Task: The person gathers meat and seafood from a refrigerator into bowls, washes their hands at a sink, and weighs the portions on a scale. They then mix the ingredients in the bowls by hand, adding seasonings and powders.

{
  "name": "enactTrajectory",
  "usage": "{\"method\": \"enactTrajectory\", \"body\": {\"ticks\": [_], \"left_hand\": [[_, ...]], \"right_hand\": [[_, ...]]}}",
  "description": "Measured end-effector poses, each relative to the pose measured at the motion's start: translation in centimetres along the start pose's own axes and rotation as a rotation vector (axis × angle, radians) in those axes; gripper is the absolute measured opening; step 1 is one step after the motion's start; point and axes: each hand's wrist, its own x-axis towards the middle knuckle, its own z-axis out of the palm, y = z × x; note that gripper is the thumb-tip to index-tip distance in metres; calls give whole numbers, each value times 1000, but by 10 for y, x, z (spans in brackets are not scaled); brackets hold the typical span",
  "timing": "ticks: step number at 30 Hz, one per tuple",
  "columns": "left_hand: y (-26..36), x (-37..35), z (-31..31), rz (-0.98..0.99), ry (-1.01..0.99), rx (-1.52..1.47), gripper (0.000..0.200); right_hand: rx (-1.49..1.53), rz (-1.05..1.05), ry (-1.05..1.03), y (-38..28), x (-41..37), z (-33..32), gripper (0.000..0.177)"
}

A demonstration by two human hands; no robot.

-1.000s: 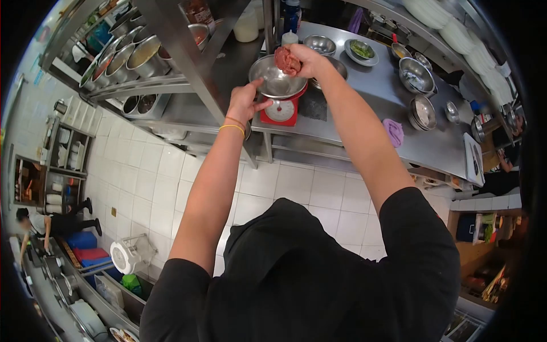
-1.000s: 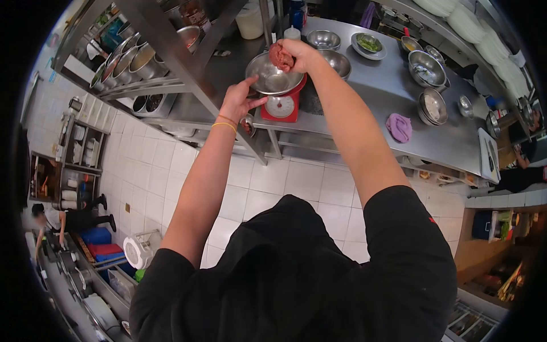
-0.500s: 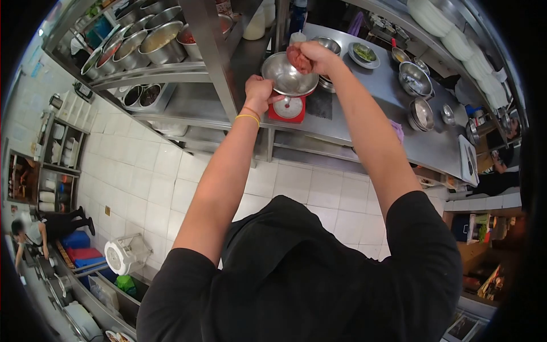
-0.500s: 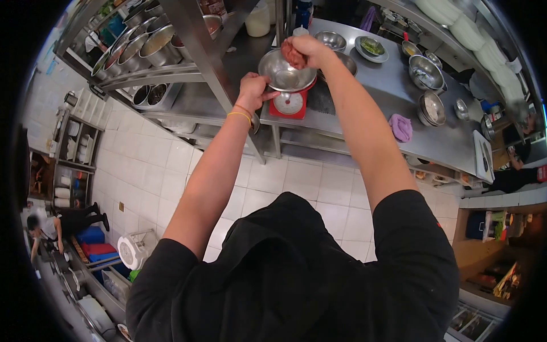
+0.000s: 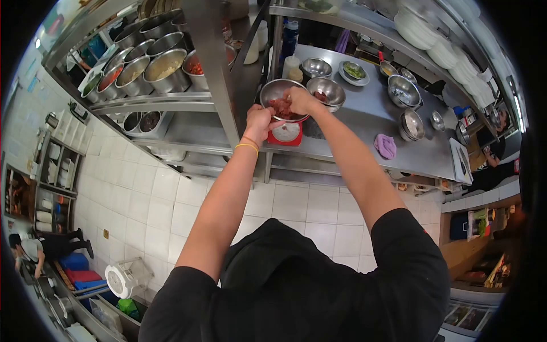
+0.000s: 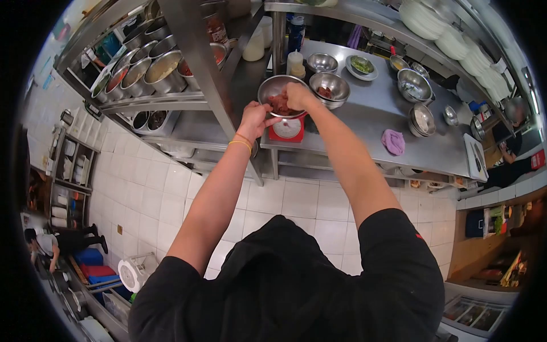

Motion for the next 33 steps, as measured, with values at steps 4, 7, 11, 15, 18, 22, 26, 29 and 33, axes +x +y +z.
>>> {"method": "enactTrajectory", "body": {"ticks": [4, 7, 11, 15, 18, 22, 26, 29, 33], "left_hand": [[-3, 3, -2, 1, 7, 22, 19], [-3, 0, -2, -16, 28, 30, 19], [-4, -2, 0, 16, 86, 17, 20], [-11, 0, 1, 49, 125, -27, 18], [-14, -11, -1, 162, 112, -31, 12], [-22, -75, -37, 138, 14, 49, 10], [-91, -133, -126, -4, 132, 196, 10], [-118, -185, -200, -163, 346, -67, 8], [-146, -190, -337, -109, 676, -147, 14]], "right_hand": [[168, 1, 83, 9, 2, -3, 22], [157, -22, 139, 7, -1, -20, 16], [138, -31, 54, 4, -2, -27, 15], [228, -111, 238, 0, -15, -26, 15], [125, -275, 263, -12, -27, -37, 14], [65, -327, 42, -58, -81, -17, 10], [58, -716, -87, -95, -136, 116, 10], [160, -692, -386, -152, -128, 200, 11], [556, -601, -411, -238, -32, 298, 15]]}}
